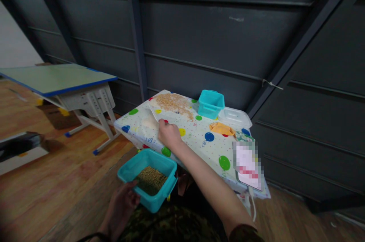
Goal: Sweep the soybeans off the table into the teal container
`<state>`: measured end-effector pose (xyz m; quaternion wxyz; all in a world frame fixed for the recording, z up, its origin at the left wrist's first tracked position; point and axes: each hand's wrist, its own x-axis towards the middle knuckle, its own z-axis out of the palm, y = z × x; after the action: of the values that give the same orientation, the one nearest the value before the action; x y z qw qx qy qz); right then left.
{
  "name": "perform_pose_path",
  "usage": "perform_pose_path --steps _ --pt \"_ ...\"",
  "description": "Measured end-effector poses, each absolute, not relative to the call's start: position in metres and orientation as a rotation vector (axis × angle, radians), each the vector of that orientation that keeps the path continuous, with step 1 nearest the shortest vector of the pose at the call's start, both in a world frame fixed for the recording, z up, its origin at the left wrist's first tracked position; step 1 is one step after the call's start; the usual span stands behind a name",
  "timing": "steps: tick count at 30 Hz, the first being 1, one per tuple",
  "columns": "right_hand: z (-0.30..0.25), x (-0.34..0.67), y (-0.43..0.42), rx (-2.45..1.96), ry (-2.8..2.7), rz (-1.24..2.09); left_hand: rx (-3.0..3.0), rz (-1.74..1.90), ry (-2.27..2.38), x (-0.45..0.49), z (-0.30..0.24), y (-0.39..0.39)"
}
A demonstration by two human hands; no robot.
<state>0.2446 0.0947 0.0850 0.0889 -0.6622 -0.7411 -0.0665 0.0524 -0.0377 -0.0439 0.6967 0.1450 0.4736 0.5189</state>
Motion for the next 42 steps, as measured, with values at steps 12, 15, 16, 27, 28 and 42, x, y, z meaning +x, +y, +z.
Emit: perform_pose_path --steps 12,15,16,27,28,42 --pt "0.095 0.243 0.108 -1.963 -1.903 -0.044 0.338 1.154 1.070 0.054 -0.037 -0.037" --pt "0.098 0.262 0.109 -1.980 -1.774 -0.050 0.348 1.147 1.074 0.055 -0.036 -0.038" --pt "0.098 0.270 0.111 -1.980 -1.730 -0.057 0.353 1.146 1.072 0.056 -0.035 -0.039" --pt "0.094 0.310 0.148 -1.871 -1.467 0.008 0.352 1.172 1.067 0.055 -0.028 -0.040" --pt "0.093 0.308 0.151 -1.867 -1.466 0.036 0.354 1.171 1.075 0.055 -0.029 -0.041" --pt "0.081 0.333 0.162 -1.879 -1.351 0.078 0.371 1.118 1.060 0.053 -0.041 -0.039"
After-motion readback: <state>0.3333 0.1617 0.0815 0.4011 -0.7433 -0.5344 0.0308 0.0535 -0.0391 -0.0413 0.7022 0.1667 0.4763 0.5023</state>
